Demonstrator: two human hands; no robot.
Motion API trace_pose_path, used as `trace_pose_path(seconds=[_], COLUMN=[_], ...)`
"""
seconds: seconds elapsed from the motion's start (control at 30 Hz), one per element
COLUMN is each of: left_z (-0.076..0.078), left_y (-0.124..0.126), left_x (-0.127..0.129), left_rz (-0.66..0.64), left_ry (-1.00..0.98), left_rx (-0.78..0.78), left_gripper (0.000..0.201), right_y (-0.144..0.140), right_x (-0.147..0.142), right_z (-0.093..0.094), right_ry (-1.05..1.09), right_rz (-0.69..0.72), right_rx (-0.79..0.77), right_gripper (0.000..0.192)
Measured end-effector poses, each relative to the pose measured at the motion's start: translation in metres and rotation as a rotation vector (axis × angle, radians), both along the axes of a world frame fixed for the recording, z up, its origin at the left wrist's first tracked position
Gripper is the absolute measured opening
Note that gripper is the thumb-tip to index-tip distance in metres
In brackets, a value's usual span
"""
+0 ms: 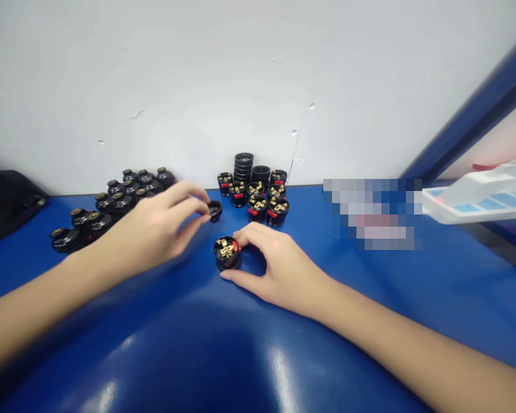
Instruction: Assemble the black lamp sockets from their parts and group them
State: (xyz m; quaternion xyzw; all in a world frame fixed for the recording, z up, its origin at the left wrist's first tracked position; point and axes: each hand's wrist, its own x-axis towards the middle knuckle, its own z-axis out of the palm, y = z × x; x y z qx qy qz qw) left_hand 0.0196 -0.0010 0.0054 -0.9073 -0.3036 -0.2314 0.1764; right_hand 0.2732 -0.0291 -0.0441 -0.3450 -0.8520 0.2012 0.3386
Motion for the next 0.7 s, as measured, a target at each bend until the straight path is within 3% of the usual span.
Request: trace_pose_path(seconds=[0.23, 0.47, 0.6, 0.7], left_z=[-0.037, -0.044, -0.044, -0.045], left_y=[-0.025, -0.023, -0.023, -0.023], left_x=[-0.005, -0.006, -0.003, -0.004], left_rz=[0.036, 0.023, 0.013, -0.041], left_ry=[-0.143, -0.396, -0.475, -0.470], left_rx=[-0.238, -0.407, -0.486, -0.550], left_gripper=[0.012, 0.003, 0.034, 0.048], right_y=[0.000, -0.001, -0.001, 0.000], right_x=[0.000, 0.000, -0.001, 0.000], right_z=[0.004, 0.003, 0.001, -0.001], right_ry=[-0.009, 0.016, 0.124, 0.143], right_rz=[-0.008, 0.015, -0.001, -0.018], right_rx=[-0.069, -0.099, -0.111, -0.085], right_gripper=[0.041, 0.027, 0.025, 0.024])
